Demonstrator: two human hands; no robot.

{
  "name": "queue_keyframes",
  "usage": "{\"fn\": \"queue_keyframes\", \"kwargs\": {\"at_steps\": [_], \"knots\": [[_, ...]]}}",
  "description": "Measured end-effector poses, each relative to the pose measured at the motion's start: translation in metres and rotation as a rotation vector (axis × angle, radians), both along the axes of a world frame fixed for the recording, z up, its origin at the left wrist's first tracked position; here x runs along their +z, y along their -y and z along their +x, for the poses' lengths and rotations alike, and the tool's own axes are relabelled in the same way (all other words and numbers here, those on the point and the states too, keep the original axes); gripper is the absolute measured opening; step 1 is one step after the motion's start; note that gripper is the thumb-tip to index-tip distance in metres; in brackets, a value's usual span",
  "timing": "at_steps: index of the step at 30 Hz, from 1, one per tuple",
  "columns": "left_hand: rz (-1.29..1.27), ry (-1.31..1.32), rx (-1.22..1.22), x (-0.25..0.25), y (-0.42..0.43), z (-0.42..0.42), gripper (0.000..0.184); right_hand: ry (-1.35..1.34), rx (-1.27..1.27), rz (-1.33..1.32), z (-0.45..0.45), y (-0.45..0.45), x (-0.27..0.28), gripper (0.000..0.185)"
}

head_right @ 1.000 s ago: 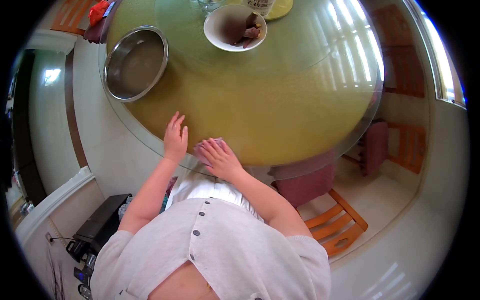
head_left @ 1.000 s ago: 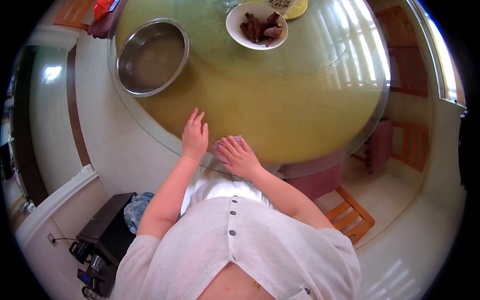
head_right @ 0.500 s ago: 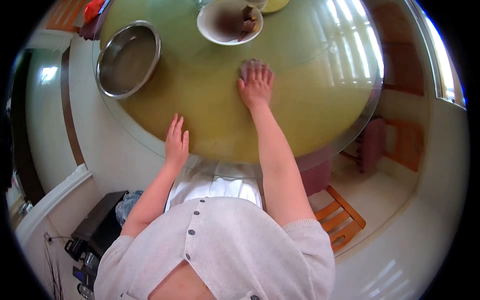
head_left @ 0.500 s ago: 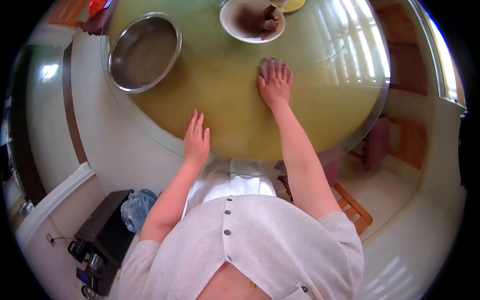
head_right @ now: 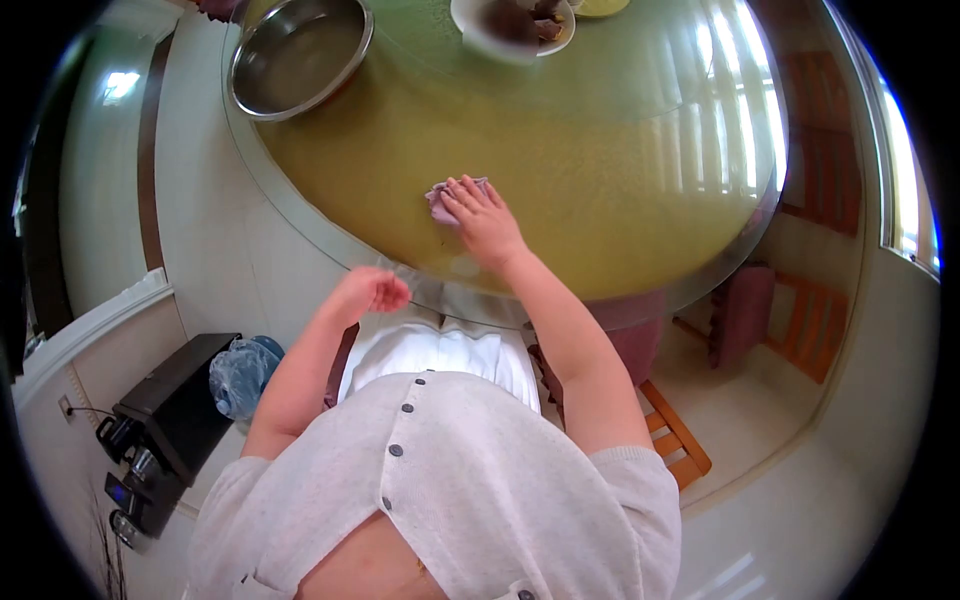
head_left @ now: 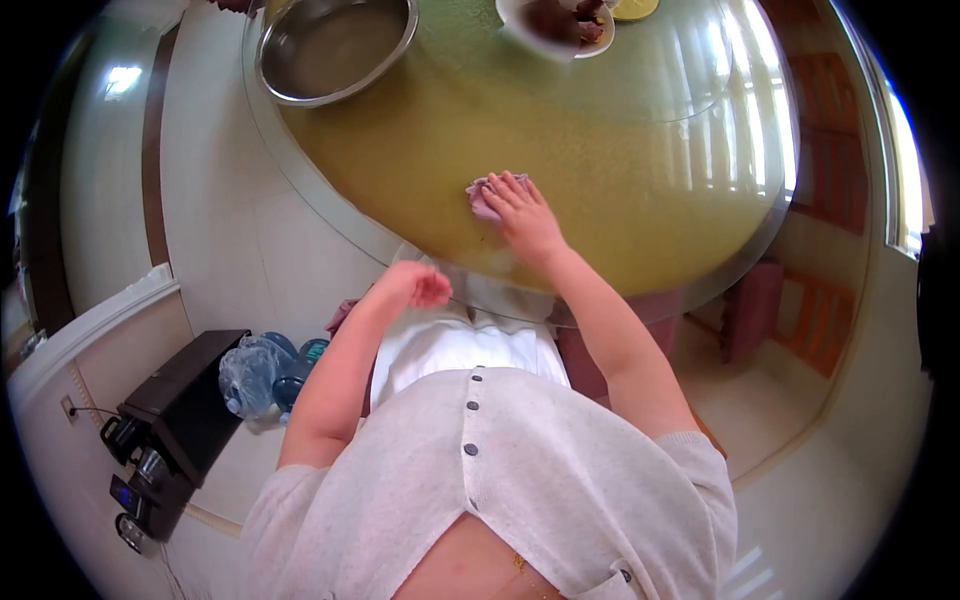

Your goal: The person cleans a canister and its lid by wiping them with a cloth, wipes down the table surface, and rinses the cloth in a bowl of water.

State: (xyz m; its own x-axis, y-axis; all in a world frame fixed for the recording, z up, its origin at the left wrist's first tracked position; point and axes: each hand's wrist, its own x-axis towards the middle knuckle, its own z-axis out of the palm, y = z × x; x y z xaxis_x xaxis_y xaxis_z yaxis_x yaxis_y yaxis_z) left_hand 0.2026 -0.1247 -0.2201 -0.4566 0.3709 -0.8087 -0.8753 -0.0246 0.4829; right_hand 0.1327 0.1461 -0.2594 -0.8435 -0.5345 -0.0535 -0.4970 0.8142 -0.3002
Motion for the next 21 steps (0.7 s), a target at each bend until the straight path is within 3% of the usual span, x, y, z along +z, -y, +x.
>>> {"fn": "queue_keyframes", "kwargs": {"at_steps": [1,2,5,6,8,11,16,17,18,19,21], "knots": [[0.007,0.16,-0.118,0.002,0.004,0.009,0.037,-0.009,0.056,-0.018,-0.004,-0.01,0.001,0.051],[0.016,0.32,-0.236,0.002,0.006,0.018,0.039,0.01,-0.133,-0.204,-0.012,-0.019,0.0,0.047],[-0.027,0.39,-0.022,-0.017,0.006,0.048,0.045,-0.21,-0.321,-0.066,-0.024,-0.028,0.007,0.048],[-0.024,0.391,-0.012,-0.027,0.005,0.056,0.045,-0.264,-0.269,-0.088,-0.019,-0.024,-0.006,0.046],[0.234,0.48,0.266,-0.045,0.002,0.065,0.051,-0.296,-0.189,-0.064,0.003,-0.007,-0.021,0.046],[0.308,0.507,0.36,-0.05,-0.006,0.065,0.056,-0.281,-0.011,-0.034,0.052,0.036,-0.015,0.046],[0.247,0.498,0.482,-0.046,-0.012,0.069,0.05,-0.048,0.17,-0.208,0.129,0.1,-0.006,0.041],[0.176,0.435,0.534,-0.042,-0.012,0.071,0.047,0.032,0.199,-0.352,0.134,0.106,-0.003,0.04],[0.282,0.42,0.528,-0.058,-0.002,0.078,0.041,0.114,0.227,-0.495,0.136,0.108,0.001,0.039],[0.282,0.418,0.529,-0.062,0.003,0.078,0.041,0.112,0.228,-0.496,0.136,0.106,0.003,0.039],[0.365,0.465,0.423,-0.068,0.008,0.078,0.04,0.499,-0.1,-1.015,0.133,0.091,0.01,0.033]]}}
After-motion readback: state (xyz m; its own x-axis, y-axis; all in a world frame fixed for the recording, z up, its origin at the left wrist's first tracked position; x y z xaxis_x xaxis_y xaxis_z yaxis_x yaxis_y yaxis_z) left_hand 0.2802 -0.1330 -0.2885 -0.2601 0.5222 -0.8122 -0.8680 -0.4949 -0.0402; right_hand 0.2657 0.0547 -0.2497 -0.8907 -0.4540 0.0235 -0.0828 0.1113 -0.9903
